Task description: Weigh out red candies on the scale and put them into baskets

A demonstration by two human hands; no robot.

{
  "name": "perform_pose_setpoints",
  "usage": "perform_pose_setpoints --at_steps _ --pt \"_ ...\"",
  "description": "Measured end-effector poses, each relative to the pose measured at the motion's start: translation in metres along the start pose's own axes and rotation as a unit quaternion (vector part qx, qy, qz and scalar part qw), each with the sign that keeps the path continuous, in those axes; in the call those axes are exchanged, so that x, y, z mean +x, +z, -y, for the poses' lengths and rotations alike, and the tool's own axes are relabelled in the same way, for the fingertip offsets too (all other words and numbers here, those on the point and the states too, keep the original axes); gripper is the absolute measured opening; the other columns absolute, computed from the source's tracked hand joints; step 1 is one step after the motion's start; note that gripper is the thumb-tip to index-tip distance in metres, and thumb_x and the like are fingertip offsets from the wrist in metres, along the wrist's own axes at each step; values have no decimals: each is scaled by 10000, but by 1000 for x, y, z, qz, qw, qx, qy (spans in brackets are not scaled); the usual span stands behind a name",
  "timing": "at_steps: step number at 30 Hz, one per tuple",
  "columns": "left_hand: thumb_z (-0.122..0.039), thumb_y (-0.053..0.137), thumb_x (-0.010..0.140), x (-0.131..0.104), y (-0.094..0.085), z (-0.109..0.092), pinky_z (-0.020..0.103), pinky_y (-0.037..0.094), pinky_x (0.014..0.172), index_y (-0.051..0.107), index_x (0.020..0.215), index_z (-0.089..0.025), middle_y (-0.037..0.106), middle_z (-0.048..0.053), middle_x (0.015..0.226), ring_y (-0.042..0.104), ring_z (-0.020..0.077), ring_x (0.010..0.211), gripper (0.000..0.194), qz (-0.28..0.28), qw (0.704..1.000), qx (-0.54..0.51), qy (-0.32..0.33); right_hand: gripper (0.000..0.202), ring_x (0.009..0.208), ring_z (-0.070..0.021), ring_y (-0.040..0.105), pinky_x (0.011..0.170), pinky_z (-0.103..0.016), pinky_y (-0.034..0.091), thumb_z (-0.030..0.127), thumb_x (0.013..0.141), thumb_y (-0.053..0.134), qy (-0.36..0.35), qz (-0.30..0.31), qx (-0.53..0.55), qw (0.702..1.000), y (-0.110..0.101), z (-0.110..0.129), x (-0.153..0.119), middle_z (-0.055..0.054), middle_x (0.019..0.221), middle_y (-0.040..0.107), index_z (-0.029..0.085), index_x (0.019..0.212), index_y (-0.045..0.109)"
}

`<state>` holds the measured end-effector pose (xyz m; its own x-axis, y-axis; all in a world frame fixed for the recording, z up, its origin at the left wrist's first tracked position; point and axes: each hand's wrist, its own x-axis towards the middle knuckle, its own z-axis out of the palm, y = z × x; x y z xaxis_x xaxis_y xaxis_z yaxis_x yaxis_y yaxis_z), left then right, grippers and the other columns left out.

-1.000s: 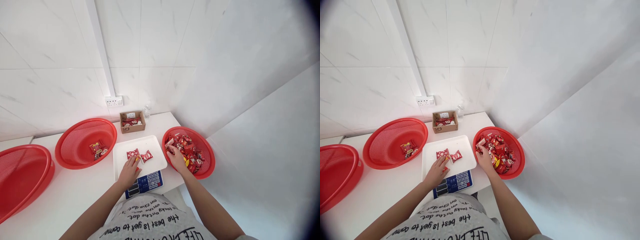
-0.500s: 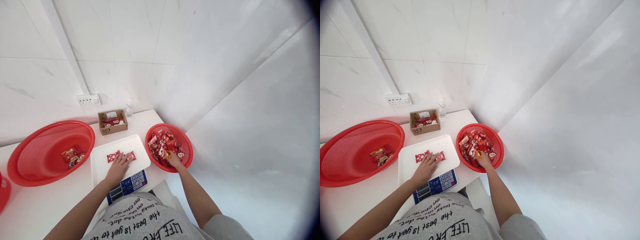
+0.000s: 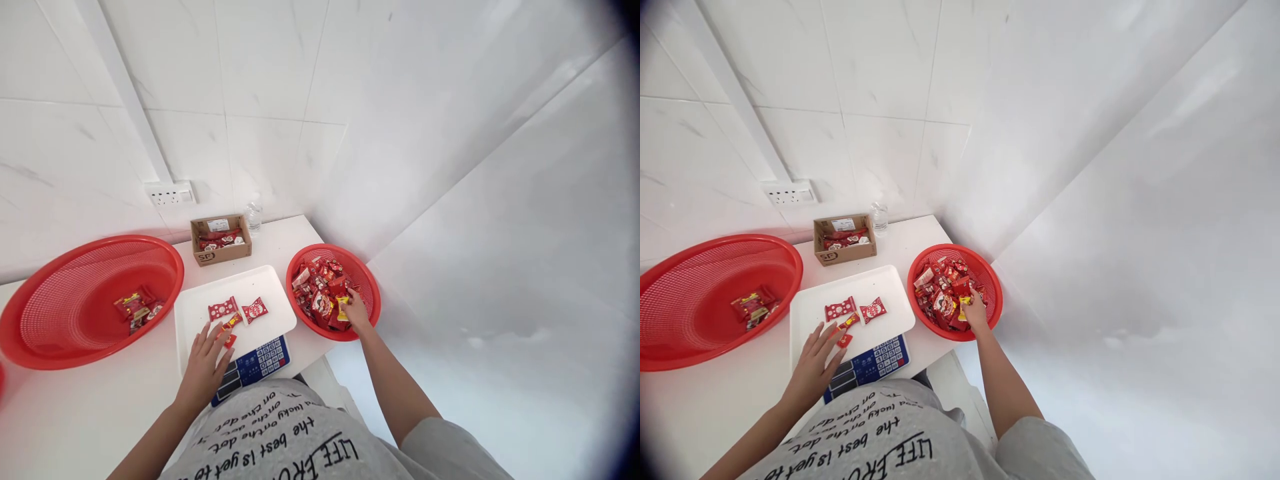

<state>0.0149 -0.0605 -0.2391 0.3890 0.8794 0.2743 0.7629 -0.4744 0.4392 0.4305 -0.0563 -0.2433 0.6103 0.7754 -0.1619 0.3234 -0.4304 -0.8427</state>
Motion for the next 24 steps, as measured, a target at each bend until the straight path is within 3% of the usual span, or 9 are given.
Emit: perform_pose_setpoints --at_steps 3,5,10,13,15,17,20,24 --pt "-375 394 895 -12 1 3 537 327 1047 543 1210 -230 504 85 1342 268 289 1358 376 -1 1000 0 -4 675 777 -194 652 655 -320 546 252 665 579 48 26 124 991 5 27 -14 -63 973 655 199 1315 406" --pt "-372 398 894 -16 2 1 537 332 1043 559 1188 -233 513 86 1333 289 289 1349 363 8 1000 2 -7 667 798 -193 648 682 -323 548 281 663 608 41 67 167 983 18 47 -27 -57 953 654 206 1299 424" --pt "-349 406 899 -19 2 -6 521 325 1054 536 1223 -239 473 83 1373 299 280 1345 366 34 999 15 -8 582 853 -182 633 737 -348 543 285 661 633 -31 262 156 952 85 91 -69 -61 1043 638 227 1225 499" --pt "-339 403 901 -24 1 -4 520 320 1057 522 1238 -246 474 77 1372 287 281 1351 369 39 999 21 -13 577 924 -181 622 809 -372 526 256 687 613 -91 334 110 932 128 109 -90 -68 1117 613 243 1249 485" --pt "-334 398 903 -28 -1 -2 519 316 1059 517 1239 -247 470 76 1376 270 282 1358 368 40 999 26 -21 557 1064 -192 572 932 -397 463 238 709 590 -173 326 68 927 144 117 -96 -70 1195 584 247 1256 487" --pt "-339 399 902 -32 -2 1 522 314 1057 504 1253 -236 447 82 1395 251 289 1365 381 44 998 33 -34 506 1178 -203 495 1032 -418 371 239 743 553 -256 284 14 924 146 121 -97 -74 1264 546 239 1247 505" --pt "-362 413 895 -33 -4 2 531 303 1056 454 1306 -213 392 104 1434 232 304 1369 439 55 996 48 -49 440 1205 -224 462 1068 -441 317 252 787 485 -315 202 -61 925 131 113 -89 -95 1266 541 212 1223 528" --pt "-371 410 895 -21 -8 12 542 278 1059 419 1343 -219 338 120 1465 221 309 1373 474 49 994 76 -56 414 1178 -253 466 1036 -473 337 263 803 440 -318 113 -122 933 96 79 -75 -117 1226 556 199 1201 533"
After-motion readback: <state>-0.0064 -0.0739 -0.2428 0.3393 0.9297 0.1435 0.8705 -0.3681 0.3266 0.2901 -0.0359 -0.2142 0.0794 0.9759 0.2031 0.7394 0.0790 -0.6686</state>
